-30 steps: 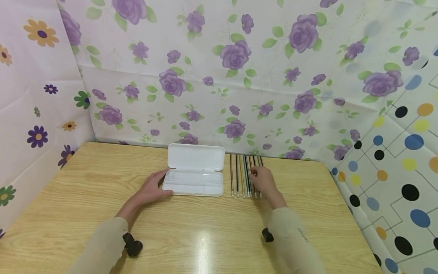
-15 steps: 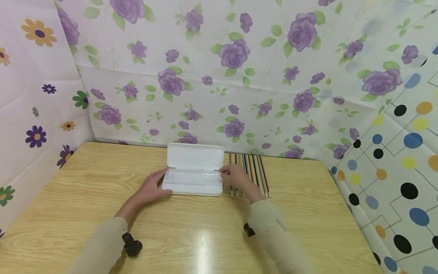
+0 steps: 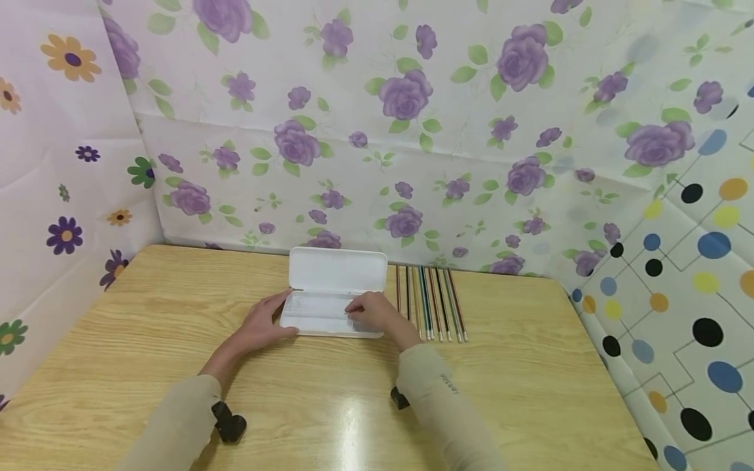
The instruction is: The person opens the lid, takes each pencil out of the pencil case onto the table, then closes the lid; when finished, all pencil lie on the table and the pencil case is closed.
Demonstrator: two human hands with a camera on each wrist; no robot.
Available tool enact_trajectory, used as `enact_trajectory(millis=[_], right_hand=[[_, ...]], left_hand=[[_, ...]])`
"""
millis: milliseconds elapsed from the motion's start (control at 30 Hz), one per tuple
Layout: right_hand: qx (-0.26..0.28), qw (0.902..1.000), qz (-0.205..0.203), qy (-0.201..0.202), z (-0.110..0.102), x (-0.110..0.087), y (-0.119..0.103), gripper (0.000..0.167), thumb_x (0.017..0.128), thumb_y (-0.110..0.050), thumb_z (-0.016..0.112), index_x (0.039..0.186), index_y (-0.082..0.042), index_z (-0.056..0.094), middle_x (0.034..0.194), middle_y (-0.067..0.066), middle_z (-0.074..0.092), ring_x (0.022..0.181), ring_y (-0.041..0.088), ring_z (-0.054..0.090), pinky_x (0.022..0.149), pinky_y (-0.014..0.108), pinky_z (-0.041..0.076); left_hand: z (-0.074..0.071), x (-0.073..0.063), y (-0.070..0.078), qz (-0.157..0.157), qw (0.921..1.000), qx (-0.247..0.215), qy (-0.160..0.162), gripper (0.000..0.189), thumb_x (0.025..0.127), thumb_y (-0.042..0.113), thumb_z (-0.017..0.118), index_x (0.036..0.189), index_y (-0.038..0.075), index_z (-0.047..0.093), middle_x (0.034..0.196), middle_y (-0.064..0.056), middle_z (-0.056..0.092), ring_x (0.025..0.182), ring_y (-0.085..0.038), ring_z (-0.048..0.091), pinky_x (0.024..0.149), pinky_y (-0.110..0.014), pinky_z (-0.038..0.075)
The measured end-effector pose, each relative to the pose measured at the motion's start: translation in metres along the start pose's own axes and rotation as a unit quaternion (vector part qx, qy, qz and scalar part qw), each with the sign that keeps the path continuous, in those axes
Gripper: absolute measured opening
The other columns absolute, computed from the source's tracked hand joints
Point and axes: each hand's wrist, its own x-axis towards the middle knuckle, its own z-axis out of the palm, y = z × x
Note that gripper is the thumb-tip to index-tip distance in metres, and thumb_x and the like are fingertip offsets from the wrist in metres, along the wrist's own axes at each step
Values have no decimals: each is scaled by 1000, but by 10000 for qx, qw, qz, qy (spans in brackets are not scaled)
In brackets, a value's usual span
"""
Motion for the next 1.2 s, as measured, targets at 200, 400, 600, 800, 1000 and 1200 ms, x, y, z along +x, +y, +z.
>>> enact_trajectory(millis=[200,400,600,800,1000,1200], right_hand=[[-33,9999,80,-142,2,3,0,15,93,-5,64,103,-4,75,103,7,71,101,22,63,89,34,50],[-361,9977,22,-570,-3,7,-3,16,93,-4,62,102,-4,75,102,6,71,104,24,62,93,37,47],[-430,9960,46,-782,-5,9,-5,12,94,-5,61,99,-5,73,95,2,69,94,19,61,87,35,49],[-441,9950,50,-896,-7,9,-6,14,95,-5,60,102,-5,72,97,3,68,93,18,61,84,34,50],[-534,9966,-176,-604,-6,6,-8,10,92,-3,64,96,-4,74,91,3,70,86,17,62,80,32,51],[-650,9972,-331,-136,-11,3,-10,8,86,-2,71,92,-3,75,87,4,71,82,18,65,76,31,53]], left_hand=[[1,-1,-1,6,10000,0,66,92,78,37,77,153,11,31,152,-18,33,137,-43,23,106,-65,19],[-2,-3,3,25,10000,-29,89,92,76,36,79,151,10,34,151,-18,34,137,-43,25,107,-64,20],[-1,-3,4,44,9999,-68,123,91,76,37,79,151,9,35,150,-18,35,136,-43,25,106,-64,22],[1,-2,1,77,9999,-22,115,91,76,37,79,151,10,35,151,-17,35,137,-42,25,107,-63,21],[1,-2,1,134,9998,-42,130,91,76,36,80,150,9,35,150,-18,36,136,-43,26,106,-64,21],[1,-2,0,165,9997,-34,148,91,75,36,80,150,8,35,149,-19,36,136,-44,26,106,-65,21]])
